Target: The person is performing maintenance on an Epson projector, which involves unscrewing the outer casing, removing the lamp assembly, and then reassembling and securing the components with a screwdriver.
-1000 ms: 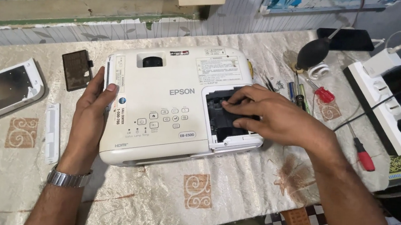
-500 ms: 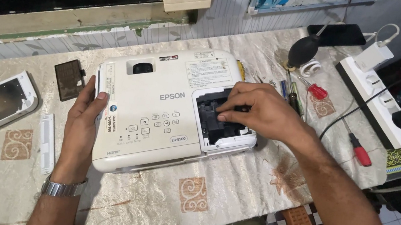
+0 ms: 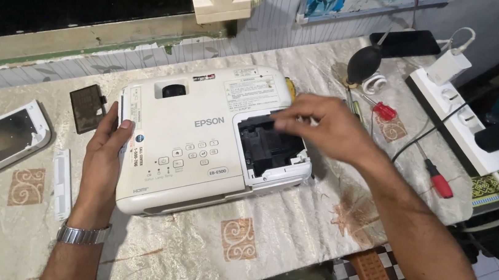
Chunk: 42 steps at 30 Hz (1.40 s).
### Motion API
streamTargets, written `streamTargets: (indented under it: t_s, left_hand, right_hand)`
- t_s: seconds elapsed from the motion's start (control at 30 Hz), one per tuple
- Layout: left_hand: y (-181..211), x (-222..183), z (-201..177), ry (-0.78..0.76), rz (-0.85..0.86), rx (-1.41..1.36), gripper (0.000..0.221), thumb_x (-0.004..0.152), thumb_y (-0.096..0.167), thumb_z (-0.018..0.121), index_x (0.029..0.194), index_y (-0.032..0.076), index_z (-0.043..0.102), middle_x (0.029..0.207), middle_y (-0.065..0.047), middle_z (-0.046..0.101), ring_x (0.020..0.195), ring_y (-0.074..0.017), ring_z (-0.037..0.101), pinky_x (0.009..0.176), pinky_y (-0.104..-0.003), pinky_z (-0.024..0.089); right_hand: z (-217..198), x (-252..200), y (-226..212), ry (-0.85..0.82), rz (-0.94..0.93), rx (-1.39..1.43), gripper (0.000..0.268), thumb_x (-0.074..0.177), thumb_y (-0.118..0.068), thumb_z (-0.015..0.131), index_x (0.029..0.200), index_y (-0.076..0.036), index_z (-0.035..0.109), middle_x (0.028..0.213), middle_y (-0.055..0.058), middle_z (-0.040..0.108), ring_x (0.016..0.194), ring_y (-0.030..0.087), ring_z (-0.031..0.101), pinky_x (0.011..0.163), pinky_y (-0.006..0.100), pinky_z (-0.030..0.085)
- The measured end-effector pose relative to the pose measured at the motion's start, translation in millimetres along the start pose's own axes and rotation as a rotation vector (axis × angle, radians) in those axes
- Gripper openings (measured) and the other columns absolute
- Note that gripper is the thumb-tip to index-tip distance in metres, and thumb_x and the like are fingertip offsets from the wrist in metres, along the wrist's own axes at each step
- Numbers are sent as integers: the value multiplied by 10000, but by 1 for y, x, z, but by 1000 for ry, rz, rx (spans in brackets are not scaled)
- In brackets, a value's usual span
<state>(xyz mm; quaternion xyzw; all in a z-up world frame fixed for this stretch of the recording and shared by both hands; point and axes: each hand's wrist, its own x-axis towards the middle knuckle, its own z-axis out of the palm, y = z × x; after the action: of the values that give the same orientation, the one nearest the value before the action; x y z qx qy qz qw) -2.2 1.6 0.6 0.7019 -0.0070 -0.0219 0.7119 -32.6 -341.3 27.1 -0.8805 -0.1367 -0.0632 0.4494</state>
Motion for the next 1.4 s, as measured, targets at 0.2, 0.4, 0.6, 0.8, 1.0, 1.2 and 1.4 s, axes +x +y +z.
streamTargets:
  t_s: [0.2,0.4,0.6,0.8,1.0,1.2,1.4]
  left_hand:
    - [2,-3,1,25,-29,16,629,1039,221,492,1596,20,280,1607,-249,366,1452,-412,414,1142,-557,366]
    - [-5,3,-1,20,-19,-4,635,1039,230,505,1595,24,281,1598,-256,374,1449,-413,423,1136,-546,383]
    - [-11,10,-5,17,-16,-24,648,1034,224,520,1599,27,271,1581,-251,400,1431,-396,447,1129,-536,402]
    - [-2,22,-7,96,-246,-42,717,922,285,580,1597,191,357,1540,-1,556,1198,-127,629,947,-274,518]
    - [4,16,-17,66,492,626,631,1025,319,574,1549,21,387,1613,-237,375,1503,-373,329,1206,-509,300]
    - [4,20,46,-318,665,727,352,978,287,660,1291,138,718,1154,-80,746,1109,-291,699,947,-449,558]
    - [8,29,89,-377,574,746,224,944,312,689,1081,171,795,960,-39,782,895,-226,713,787,-371,561]
  right_hand:
    - [-12,9,51,34,394,-436,209,904,-308,714,1013,-159,813,904,121,782,949,416,713,802,505,525]
    - [11,16,86,-99,561,-531,232,836,-245,742,985,-84,816,848,167,778,884,376,763,725,449,575]
    - [-14,15,61,-102,664,-343,324,869,-282,738,1035,-10,799,708,198,750,713,306,744,654,411,554]
    - [-50,0,-46,143,539,-79,109,1118,-99,469,1156,-45,556,960,125,722,710,217,691,605,310,578]
    - [-10,11,-61,136,-228,95,141,1112,-84,399,1175,32,447,1010,178,676,757,224,736,630,273,670]
    - [38,31,-28,160,-411,-6,163,1094,-72,483,1175,56,543,774,173,715,646,261,734,621,390,629]
    - [50,34,-26,170,-411,-28,135,1096,-118,523,1103,11,561,714,108,710,626,222,716,637,355,610]
